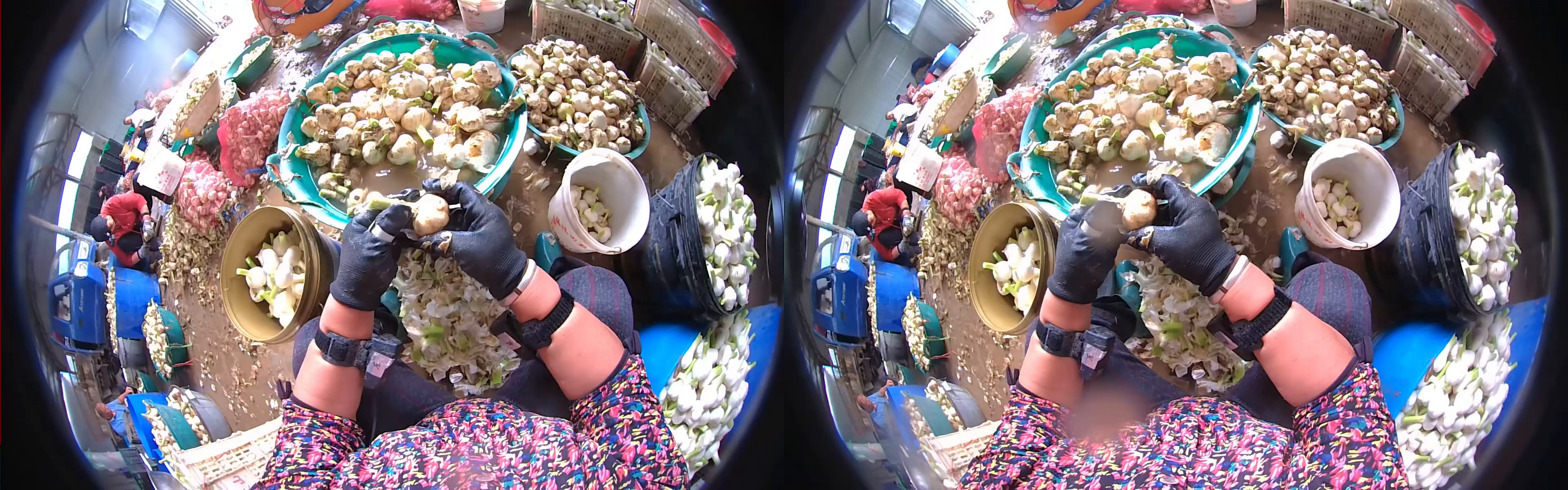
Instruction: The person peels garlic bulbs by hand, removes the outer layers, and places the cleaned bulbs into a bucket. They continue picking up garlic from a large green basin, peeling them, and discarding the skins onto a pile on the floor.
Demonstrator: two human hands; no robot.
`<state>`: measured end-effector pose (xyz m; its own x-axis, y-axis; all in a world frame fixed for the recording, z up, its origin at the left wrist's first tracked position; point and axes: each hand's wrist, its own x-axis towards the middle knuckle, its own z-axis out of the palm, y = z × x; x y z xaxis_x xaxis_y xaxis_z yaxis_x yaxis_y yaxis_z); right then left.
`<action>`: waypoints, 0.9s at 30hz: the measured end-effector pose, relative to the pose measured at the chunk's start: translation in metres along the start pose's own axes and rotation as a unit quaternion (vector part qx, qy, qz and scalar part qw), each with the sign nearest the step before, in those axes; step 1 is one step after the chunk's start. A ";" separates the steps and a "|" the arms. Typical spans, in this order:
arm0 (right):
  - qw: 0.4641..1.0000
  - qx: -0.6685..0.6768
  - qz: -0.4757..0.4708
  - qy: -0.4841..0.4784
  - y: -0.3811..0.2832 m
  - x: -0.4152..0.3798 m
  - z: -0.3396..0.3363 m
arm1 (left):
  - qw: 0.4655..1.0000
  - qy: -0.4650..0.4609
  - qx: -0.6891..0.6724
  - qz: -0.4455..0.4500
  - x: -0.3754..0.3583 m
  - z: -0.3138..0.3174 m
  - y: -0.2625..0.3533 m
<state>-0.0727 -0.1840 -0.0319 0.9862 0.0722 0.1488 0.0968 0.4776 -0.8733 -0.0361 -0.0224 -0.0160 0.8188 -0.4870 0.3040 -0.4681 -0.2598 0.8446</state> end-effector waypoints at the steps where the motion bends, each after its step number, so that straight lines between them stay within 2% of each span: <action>1: 1.000 -0.001 0.001 0.000 0.000 0.000 0.000 | 0.948 0.083 -0.283 -0.121 0.000 0.008 0.000; 2: 0.999 0.025 0.022 0.011 0.000 0.000 -0.001 | 0.967 0.074 -0.213 -0.117 0.000 0.006 -0.004; 5: 0.993 0.084 0.068 0.047 -0.003 0.000 -0.002 | 0.978 0.050 -0.173 -0.108 -0.003 0.002 -0.003; 6: 0.986 0.117 0.092 0.070 -0.004 0.001 -0.003 | 0.967 -0.033 0.218 0.130 -0.001 -0.011 -0.007; 7: 0.986 0.117 0.092 0.071 -0.003 0.001 -0.003 | 0.967 -0.034 0.217 0.130 -0.001 -0.015 -0.010; 9: 0.989 0.105 0.071 0.074 -0.001 0.002 -0.003 | 0.905 -0.007 0.360 0.227 0.002 -0.018 -0.012; 11: 0.989 0.106 0.073 0.077 0.000 0.001 -0.002 | 0.921 -0.015 0.323 0.219 0.003 -0.013 -0.004; 12: 0.988 0.107 0.075 0.080 0.000 0.000 -0.001 | 0.979 0.002 0.181 0.096 0.002 -0.007 0.010; 13: 0.988 0.108 0.075 0.081 0.004 0.000 0.000 | 0.999 0.020 0.031 -0.031 0.002 -0.002 0.017; 14: 0.992 0.096 0.039 0.075 0.011 0.001 -0.001 | 0.999 0.020 0.030 -0.032 0.002 0.002 0.017; 16: 0.994 0.084 0.003 0.069 0.015 0.001 0.000 | 0.983 0.056 -0.143 -0.098 0.003 0.006 0.013; 20: 0.996 0.057 -0.016 0.062 0.015 0.000 0.000 | 0.986 0.030 -0.143 -0.075 0.001 0.003 0.005; 22: 0.996 0.061 -0.016 0.059 0.006 -0.001 0.001 | 0.981 0.020 -0.149 -0.119 0.002 0.001 0.014; 24: 0.986 0.092 0.119 0.067 -0.010 -0.008 -0.002 | 0.967 0.023 -0.205 -0.153 -0.007 -0.002 0.019; 25: 0.986 0.091 0.119 0.068 -0.012 -0.007 -0.009 | 0.949 0.026 -0.259 -0.180 -0.008 -0.003 0.021; 26: 0.972 0.133 0.195 0.017 -0.013 -0.004 -0.018 | 0.960 0.038 -0.196 -0.195 -0.008 -0.003 0.025; 27: 0.947 0.175 0.268 -0.036 -0.013 -0.003 -0.022 | 0.960 0.037 -0.196 -0.197 -0.009 -0.003 0.021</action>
<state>-0.0744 -0.2097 -0.0314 0.8681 0.4396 -0.2304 -0.4779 0.6152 -0.6270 -0.0524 -0.0209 0.0006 0.9351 -0.3502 -0.0548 0.0318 -0.0709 0.9970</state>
